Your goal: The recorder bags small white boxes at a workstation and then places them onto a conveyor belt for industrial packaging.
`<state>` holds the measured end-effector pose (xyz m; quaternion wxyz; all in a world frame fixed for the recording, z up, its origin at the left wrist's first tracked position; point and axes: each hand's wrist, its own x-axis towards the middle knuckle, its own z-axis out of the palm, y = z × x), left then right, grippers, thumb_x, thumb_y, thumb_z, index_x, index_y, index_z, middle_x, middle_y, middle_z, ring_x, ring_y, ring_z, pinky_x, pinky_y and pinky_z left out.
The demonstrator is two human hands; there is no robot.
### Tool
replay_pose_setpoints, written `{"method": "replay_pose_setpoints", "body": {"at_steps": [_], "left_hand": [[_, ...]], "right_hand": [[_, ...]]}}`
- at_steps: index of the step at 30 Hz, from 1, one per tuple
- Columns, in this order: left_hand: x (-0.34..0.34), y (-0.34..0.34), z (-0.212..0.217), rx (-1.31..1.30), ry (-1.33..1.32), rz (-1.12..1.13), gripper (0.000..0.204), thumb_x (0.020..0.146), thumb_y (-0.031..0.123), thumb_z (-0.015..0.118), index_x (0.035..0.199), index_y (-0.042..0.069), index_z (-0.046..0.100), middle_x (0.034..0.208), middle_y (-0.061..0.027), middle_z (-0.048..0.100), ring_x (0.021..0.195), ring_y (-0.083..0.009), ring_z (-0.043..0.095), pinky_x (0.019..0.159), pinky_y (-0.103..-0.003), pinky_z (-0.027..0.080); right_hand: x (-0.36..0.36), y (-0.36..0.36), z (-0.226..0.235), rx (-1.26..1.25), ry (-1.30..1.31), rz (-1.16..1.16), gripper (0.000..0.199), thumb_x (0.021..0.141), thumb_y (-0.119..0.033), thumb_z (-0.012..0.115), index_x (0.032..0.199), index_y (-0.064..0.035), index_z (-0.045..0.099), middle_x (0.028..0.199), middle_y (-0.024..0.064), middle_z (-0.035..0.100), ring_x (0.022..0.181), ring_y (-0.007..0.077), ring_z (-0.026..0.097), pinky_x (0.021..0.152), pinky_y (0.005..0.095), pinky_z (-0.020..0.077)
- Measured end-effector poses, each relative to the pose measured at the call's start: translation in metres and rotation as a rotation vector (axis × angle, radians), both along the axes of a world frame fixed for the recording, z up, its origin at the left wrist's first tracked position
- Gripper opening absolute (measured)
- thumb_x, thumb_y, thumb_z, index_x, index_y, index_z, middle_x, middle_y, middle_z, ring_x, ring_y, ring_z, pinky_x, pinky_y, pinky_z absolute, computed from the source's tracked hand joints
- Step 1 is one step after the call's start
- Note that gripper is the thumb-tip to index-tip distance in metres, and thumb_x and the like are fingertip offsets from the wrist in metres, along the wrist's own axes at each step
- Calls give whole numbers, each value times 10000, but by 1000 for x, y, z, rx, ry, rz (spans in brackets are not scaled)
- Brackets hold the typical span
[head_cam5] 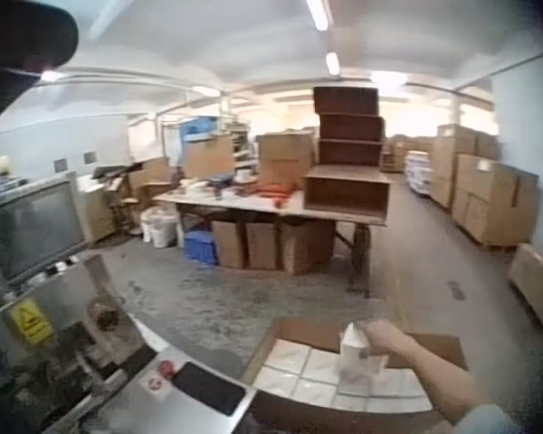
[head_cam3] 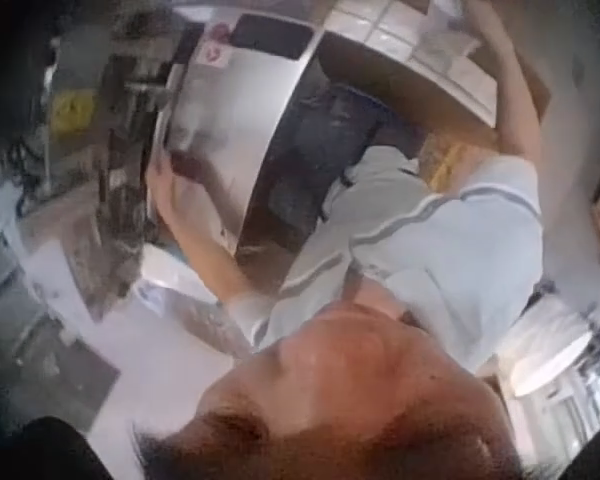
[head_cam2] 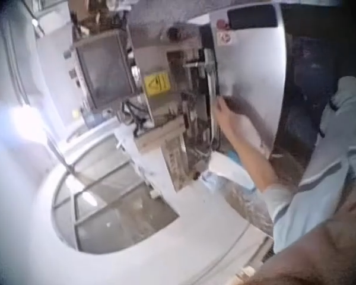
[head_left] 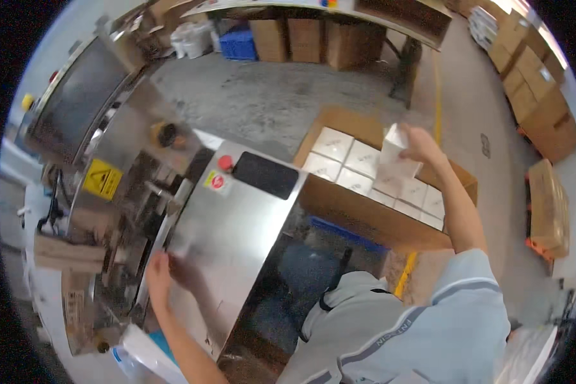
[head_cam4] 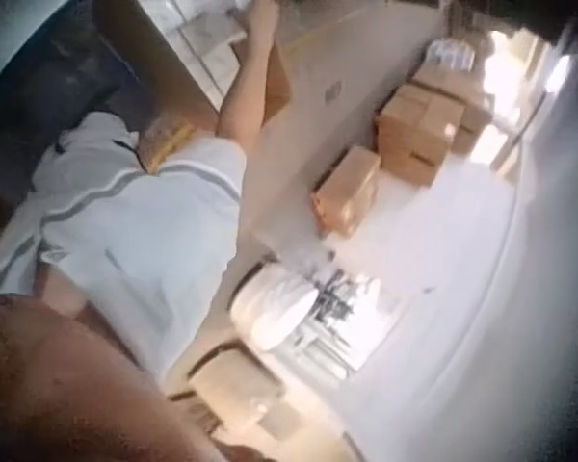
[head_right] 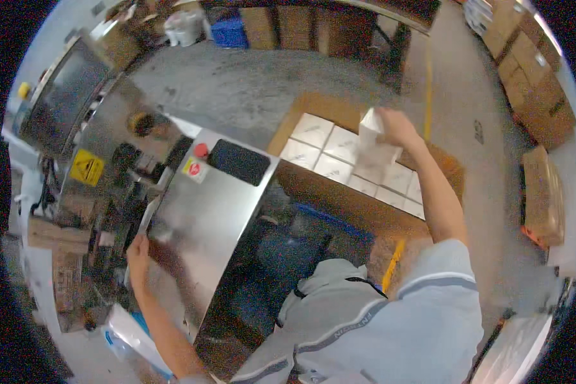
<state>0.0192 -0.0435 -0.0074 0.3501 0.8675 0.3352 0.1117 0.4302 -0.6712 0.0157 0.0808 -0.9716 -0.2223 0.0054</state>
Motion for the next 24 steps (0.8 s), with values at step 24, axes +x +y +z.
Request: {"method": "replay_pose_setpoints", "body": {"at_steps": [24], "left_hand": [[-544,-70,0,90,1065,528,593,892,407,600,1365,53,540,1316,-225,588,1253,-397,524,1074,-434,397]], "right_hand": [[-62,103,-80,410,370,280,332,935,-157,641,1174,74,629,1116,200,692,1033,247,661,923,356,502]]}}
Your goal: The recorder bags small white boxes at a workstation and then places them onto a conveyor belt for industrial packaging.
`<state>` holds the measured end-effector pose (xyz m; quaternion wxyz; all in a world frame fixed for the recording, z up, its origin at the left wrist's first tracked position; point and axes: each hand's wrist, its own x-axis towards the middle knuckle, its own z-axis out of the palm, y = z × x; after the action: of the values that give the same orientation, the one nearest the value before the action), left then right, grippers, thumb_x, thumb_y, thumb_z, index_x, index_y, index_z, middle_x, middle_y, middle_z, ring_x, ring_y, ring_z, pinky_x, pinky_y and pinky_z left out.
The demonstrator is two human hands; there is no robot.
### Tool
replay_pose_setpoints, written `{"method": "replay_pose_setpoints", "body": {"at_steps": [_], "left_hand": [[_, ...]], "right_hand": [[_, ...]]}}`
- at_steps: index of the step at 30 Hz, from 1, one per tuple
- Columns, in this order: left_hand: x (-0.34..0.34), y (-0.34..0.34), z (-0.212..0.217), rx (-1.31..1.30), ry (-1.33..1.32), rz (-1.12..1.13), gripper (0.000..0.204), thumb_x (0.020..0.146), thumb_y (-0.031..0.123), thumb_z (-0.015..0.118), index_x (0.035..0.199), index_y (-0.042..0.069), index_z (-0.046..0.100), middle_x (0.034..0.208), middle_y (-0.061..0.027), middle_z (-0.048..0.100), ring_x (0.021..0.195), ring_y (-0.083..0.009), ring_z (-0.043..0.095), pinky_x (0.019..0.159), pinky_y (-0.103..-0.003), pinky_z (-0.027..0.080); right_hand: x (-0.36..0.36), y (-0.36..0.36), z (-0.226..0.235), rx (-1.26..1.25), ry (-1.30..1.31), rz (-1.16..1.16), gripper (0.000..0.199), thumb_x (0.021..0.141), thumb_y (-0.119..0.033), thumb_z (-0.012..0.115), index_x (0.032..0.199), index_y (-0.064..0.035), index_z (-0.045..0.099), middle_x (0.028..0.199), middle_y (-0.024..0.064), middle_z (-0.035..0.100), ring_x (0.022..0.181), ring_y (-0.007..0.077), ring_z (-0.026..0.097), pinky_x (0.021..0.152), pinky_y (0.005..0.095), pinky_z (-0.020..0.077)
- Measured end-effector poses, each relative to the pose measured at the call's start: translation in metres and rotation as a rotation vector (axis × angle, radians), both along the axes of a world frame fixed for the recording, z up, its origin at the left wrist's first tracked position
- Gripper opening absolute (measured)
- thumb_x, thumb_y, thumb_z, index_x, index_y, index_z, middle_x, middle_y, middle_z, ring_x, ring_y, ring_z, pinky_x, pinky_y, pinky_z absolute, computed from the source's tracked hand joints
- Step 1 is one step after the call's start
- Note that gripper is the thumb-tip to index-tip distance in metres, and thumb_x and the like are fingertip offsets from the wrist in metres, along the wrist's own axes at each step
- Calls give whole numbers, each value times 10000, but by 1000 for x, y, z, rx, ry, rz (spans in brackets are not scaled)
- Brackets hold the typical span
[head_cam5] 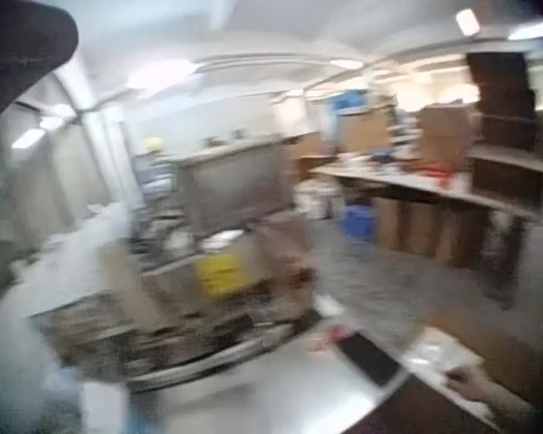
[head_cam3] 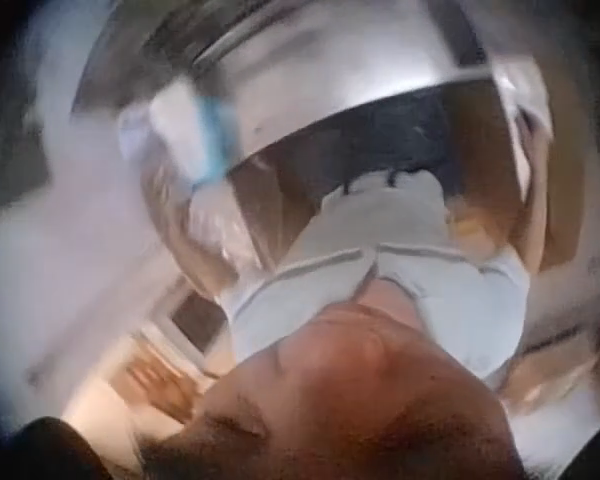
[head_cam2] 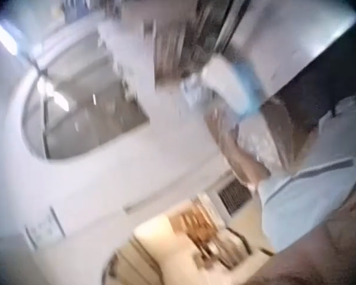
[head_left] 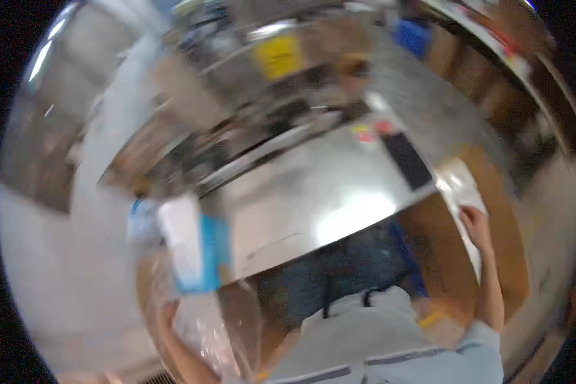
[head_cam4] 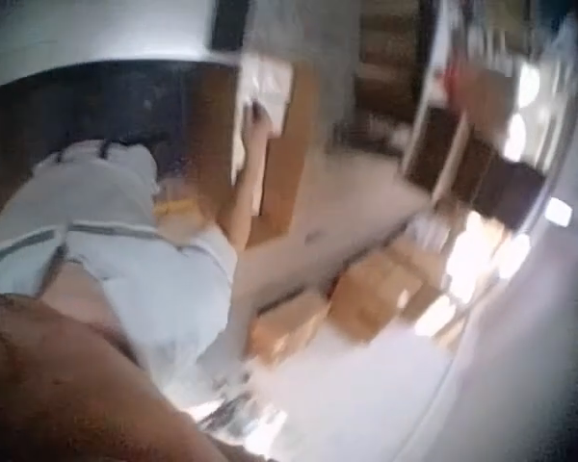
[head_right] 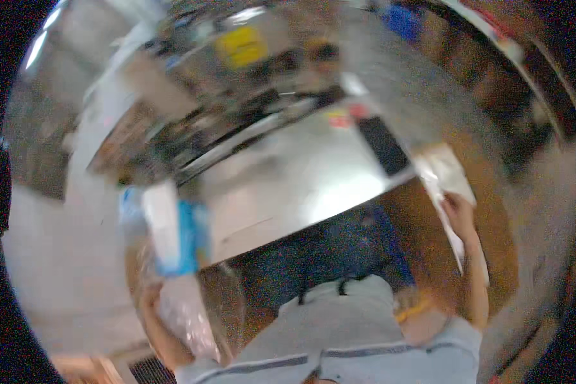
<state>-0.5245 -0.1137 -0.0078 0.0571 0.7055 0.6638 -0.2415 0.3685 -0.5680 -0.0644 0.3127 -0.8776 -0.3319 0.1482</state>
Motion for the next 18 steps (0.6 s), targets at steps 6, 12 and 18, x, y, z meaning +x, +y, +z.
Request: {"method": "replay_pose_setpoints", "body": {"at_steps": [6,12,18], "left_hand": [[180,32,24,697,-1030,20,476,971,444,522,1083,-2,647,1046,-230,684,1015,-327,657,885,-426,494],[230,51,36,730,-1095,8,298,839,212,752,968,-30,635,803,-96,672,708,-171,627,666,-300,510],[265,43,49,862,-1055,54,264,829,220,750,935,-10,675,821,-159,708,734,-240,692,670,-360,533]], "right_hand": [[-21,64,41,213,163,131,286,964,-135,620,1178,55,625,1094,123,687,1012,182,628,919,308,478],[-74,120,79,231,54,360,284,937,-123,642,1166,45,633,1055,142,696,988,196,654,884,308,502],[-83,126,96,252,-15,352,290,907,-112,673,1156,34,645,987,124,712,921,190,666,831,309,518]]}}
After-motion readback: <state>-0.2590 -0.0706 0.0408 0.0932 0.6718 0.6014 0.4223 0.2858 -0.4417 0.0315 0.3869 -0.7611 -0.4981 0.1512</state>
